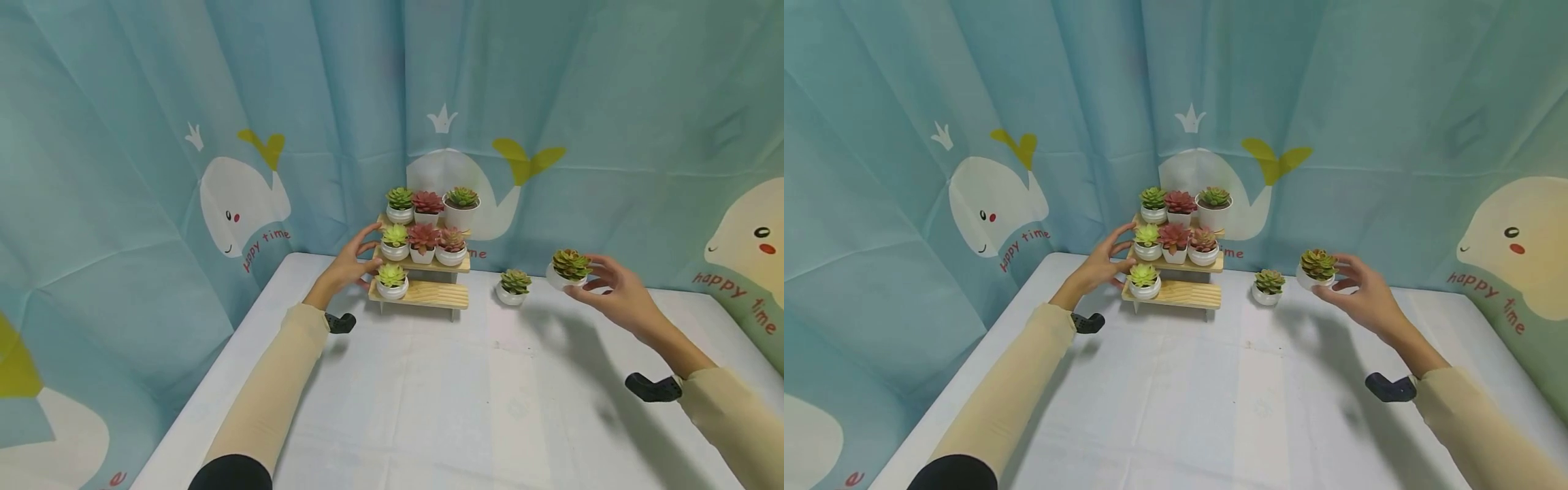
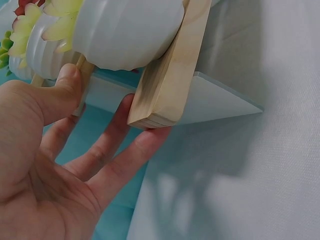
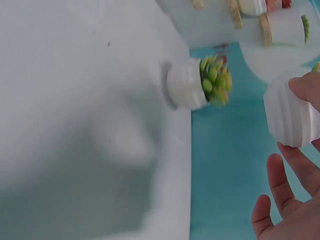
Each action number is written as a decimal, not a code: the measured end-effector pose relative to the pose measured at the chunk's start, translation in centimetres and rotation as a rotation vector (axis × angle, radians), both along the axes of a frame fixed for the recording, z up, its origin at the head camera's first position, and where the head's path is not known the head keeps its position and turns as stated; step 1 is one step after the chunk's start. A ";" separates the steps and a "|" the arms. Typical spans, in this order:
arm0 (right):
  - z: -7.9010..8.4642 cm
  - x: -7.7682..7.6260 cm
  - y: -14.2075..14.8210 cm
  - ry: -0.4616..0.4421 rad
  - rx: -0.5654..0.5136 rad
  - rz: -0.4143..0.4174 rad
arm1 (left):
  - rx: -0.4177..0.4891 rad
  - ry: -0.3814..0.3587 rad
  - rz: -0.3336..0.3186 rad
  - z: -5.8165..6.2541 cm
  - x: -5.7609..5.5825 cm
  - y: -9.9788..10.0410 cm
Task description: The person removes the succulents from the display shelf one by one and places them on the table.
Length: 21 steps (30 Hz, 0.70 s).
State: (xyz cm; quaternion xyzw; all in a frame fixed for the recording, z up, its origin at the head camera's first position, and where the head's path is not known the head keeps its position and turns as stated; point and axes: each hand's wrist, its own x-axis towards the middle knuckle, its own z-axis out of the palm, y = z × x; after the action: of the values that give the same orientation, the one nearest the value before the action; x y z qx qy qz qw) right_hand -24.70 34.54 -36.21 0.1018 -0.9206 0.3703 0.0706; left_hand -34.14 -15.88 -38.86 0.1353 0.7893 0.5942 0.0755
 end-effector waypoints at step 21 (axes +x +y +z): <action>-2.6 -0.7 3.2 -0.039 -0.052 -0.044 | 0.002 -0.003 0.001 -0.1 0.0 0.0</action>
State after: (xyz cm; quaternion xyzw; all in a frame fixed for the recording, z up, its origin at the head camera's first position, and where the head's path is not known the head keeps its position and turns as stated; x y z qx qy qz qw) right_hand -25.41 37.72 -38.84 0.0723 -0.9139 0.3944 0.0634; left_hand -34.19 -15.92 -38.93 0.1341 0.7886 0.5952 0.0764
